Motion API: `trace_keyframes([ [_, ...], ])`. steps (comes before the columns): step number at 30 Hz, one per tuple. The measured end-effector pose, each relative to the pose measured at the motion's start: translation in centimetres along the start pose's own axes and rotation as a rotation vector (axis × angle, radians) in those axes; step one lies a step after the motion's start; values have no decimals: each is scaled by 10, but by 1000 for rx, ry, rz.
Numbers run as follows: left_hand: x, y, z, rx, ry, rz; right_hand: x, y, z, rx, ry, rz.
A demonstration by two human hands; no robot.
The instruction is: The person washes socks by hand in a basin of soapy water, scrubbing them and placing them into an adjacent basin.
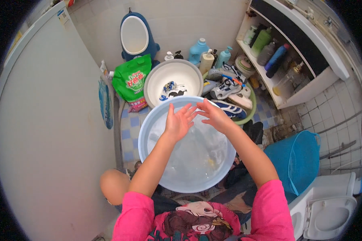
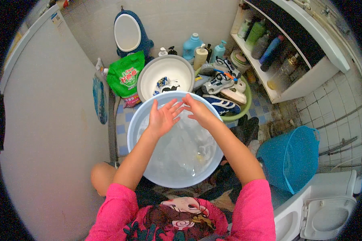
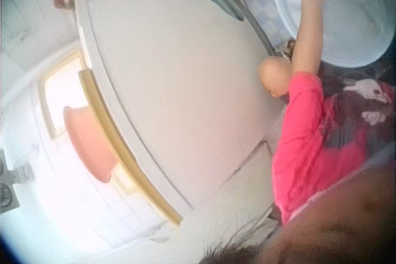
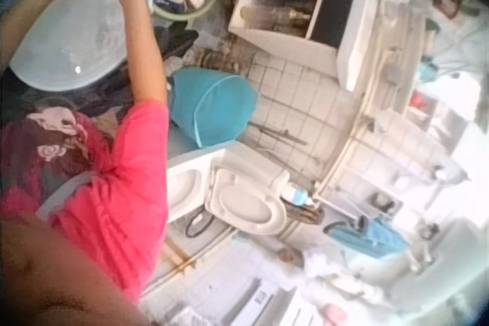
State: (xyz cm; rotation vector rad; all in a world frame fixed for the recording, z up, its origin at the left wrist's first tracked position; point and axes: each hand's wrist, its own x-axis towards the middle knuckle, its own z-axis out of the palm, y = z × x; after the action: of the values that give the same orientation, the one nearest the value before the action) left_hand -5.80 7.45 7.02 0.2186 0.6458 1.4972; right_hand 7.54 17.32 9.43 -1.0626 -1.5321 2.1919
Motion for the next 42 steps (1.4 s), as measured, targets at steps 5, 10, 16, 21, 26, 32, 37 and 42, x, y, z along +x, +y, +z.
trace_keyframes([
  [5,-22,-48,-13,274,3,-109,-33,39,-20,-577,-103,79],
  [10,-39,-87,-30,468,110,-246,-61,91,-15,-1291,-158,-72],
  [16,-55,-108,-55,679,122,-274,-93,114,17,-1623,-100,20],
  [21,-62,-111,-62,669,234,-355,-56,168,-8,-1536,-80,9],
  [26,-66,-115,-96,519,376,-324,-47,135,3,-1317,-38,-64],
  [32,-64,-104,-62,502,493,-175,-47,97,1,-341,-117,156],
  [37,-67,-84,-60,272,329,-151,-45,84,10,111,-335,177],
  [42,-62,-76,-65,329,218,-33,-35,93,-2,-187,-166,79],
])
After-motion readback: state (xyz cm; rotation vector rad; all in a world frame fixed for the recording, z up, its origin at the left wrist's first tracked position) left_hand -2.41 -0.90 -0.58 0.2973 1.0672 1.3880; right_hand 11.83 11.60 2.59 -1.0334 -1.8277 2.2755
